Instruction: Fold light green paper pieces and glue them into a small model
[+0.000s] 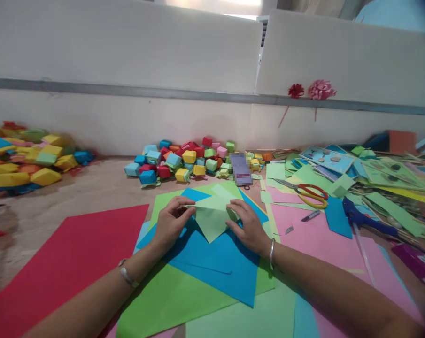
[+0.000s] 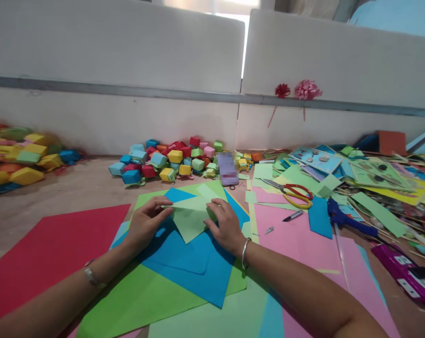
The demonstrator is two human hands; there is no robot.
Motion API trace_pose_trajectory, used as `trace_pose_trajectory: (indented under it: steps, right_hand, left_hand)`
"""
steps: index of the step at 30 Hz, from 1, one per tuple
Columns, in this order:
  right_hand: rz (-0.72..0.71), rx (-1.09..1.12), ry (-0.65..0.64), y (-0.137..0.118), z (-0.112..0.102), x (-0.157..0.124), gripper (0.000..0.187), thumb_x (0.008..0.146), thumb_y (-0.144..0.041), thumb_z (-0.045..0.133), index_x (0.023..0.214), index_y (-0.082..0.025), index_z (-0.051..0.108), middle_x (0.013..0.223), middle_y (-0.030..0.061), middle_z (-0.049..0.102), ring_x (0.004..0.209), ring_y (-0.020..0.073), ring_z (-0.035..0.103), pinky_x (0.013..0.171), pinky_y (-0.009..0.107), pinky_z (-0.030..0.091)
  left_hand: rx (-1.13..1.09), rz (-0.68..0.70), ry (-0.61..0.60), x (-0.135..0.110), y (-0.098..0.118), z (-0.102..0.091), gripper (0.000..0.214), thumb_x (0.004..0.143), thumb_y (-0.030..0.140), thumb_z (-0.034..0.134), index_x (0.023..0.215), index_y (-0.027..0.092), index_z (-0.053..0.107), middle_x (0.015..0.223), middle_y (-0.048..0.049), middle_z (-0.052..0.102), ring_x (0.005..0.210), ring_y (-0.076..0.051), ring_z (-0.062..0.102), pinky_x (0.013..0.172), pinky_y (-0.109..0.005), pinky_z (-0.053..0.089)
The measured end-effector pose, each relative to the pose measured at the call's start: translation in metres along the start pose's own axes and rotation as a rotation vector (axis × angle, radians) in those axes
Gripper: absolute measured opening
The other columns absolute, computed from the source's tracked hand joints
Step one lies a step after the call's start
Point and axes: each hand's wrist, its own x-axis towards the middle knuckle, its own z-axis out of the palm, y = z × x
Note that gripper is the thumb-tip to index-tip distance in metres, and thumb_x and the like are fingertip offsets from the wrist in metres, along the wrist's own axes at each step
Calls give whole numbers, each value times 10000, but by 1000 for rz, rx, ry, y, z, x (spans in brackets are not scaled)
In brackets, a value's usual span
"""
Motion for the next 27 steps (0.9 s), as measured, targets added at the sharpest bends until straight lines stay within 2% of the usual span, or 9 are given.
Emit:
trace_pose_trajectory:
  steps: [5, 10, 14, 15, 17, 20, 23, 25, 27]
  right_hand:
    - [-83, -42, -7, 4, 1, 10, 506, 876, -348, 674, 1334, -153, 585, 1409, 171, 560, 1312, 307, 505, 1091, 497, 432]
    - [-104, 7, 37, 0, -3, 14, 273, 942, -308, 579, 1172, -214, 691, 1219, 112, 700, 1179, 259, 608, 1030, 458, 465]
    - [-146, 56, 109, -10, -10, 13, 443, 929, -452, 593, 1285, -190, 628, 1299, 136, 663, 1229, 271, 584, 1054, 449, 439]
    - [-153, 69, 97, -13, -11, 12, 450, 927, -476, 589, 1270, -189, 638, 1282, 136, 673, 1205, 269, 599, 1037, 436, 448]
    - [-131, 113, 42, -20, -13, 10, 359, 949, -469, 547, 1123, -200, 709, 1107, 112, 743, 1036, 241, 667, 928, 378, 491]
    - [-41, 235, -56, -30, -15, 8, 341, 962, -422, 505, 836, -194, 725, 801, 56, 733, 755, 177, 647, 731, 290, 476]
    - [153, 448, -127, -36, -17, 10, 391, 902, -454, 553, 634, -177, 616, 607, 1, 585, 598, 124, 519, 596, 246, 399]
    - [352, 664, -156, -38, -17, 12, 442, 822, -525, 622, 561, -179, 533, 533, -34, 469, 525, 95, 429, 529, 230, 353]
    - [554, 890, -176, -40, -15, 14, 474, 699, -605, 709, 574, -179, 542, 533, -42, 471, 508, 92, 438, 516, 233, 385]
  left_hand:
    - [-50, -8, 10, 2, 0, 0, 180, 626, 359, 788, 678, 213, 696, 875, -58, 667, 876, -225, 626, 686, -303, 537]
    - [-117, -57, 22, 4, 5, -3, 178, 620, 337, 817, 682, 215, 702, 775, -35, 697, 787, -204, 633, 708, -323, 540]
    - [-178, -80, 43, 0, 19, -2, 279, 555, 372, 857, 689, 202, 682, 735, -17, 694, 719, -176, 630, 673, -296, 536]
    - [-187, -82, 41, -2, 22, -2, 296, 539, 375, 866, 683, 201, 676, 726, -15, 693, 711, -176, 630, 664, -294, 535]
    - [-208, -104, 32, -5, 28, -1, 318, 509, 373, 887, 670, 198, 677, 712, -13, 693, 707, -179, 631, 653, -291, 532]
    - [-274, -191, 51, -6, 33, -2, 363, 470, 389, 915, 682, 189, 698, 708, -2, 688, 685, -154, 607, 622, -254, 508]
    - [-344, -269, 70, -2, 32, -2, 426, 490, 458, 908, 750, 178, 720, 660, 21, 647, 610, -111, 550, 576, -219, 476]
    - [-370, -301, 14, -1, 30, 0, 465, 575, 547, 846, 830, 175, 734, 687, -5, 666, 621, -132, 577, 572, -238, 488]
    - [-377, -343, -120, -4, 27, 4, 479, 678, 594, 756, 927, 186, 736, 827, -66, 731, 738, -199, 658, 616, -285, 530]
